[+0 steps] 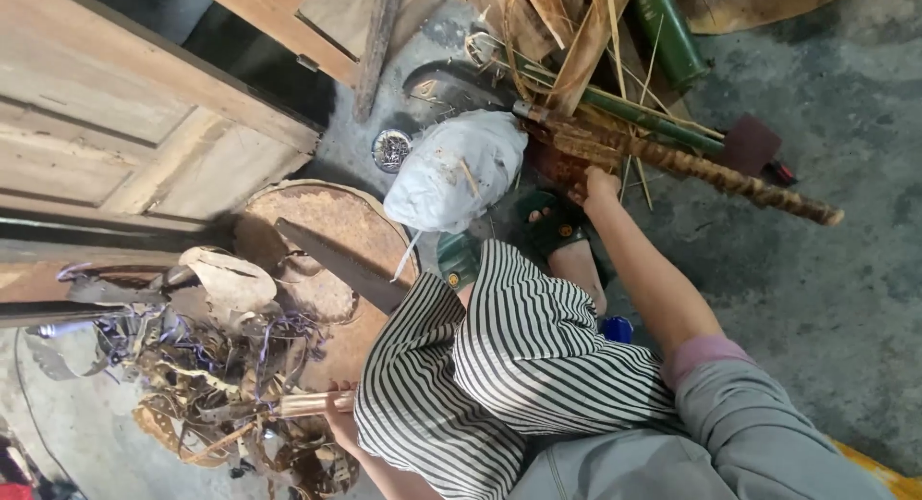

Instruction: Shaping and assembling wooden components for a traditional instrument using a hand saw and a carving knife.

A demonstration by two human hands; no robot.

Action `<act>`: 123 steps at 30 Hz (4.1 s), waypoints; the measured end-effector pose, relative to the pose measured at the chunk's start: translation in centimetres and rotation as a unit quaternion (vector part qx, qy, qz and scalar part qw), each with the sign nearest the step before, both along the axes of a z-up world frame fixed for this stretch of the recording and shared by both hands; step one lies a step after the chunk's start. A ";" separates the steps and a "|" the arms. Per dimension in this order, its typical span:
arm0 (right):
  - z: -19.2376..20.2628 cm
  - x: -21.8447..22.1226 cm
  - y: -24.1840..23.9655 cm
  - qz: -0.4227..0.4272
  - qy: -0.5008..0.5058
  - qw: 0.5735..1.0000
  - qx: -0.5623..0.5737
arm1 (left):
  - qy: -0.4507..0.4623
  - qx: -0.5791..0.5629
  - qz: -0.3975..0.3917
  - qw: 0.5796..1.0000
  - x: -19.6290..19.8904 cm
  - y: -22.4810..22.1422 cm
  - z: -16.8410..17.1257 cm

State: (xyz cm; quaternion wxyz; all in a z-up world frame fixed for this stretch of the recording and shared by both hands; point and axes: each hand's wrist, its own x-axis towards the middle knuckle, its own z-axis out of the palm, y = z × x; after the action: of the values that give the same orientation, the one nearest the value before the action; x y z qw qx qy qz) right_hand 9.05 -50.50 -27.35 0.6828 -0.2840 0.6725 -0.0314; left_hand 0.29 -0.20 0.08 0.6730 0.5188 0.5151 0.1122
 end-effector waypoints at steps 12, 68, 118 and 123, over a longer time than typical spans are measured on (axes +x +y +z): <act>-4.5 2.0 -1.9 -0.189 -0.085 0.960 0.188 | -0.027 -0.032 -0.002 0.999 2.4 -5.0 3.9; 39.6 -8.0 -6.4 0.464 -0.375 0.669 -0.443 | -0.317 0.218 -0.684 0.620 14.7 -19.5 22.4; 32.1 7.5 -16.1 0.316 -0.257 0.897 -0.170 | -0.200 -0.228 -0.409 0.860 26.6 -26.5 5.0; 30.2 8.9 -16.5 0.347 -0.273 0.875 -0.201 | -0.147 -0.250 -0.414 0.863 25.7 -29.2 1.1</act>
State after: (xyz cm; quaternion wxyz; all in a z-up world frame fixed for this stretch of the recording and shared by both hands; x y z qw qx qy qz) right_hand 17.91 -66.98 2.88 0.7345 -0.6102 0.2969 -0.0035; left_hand 26.01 -29.42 1.17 0.8325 0.4761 0.1588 -0.2347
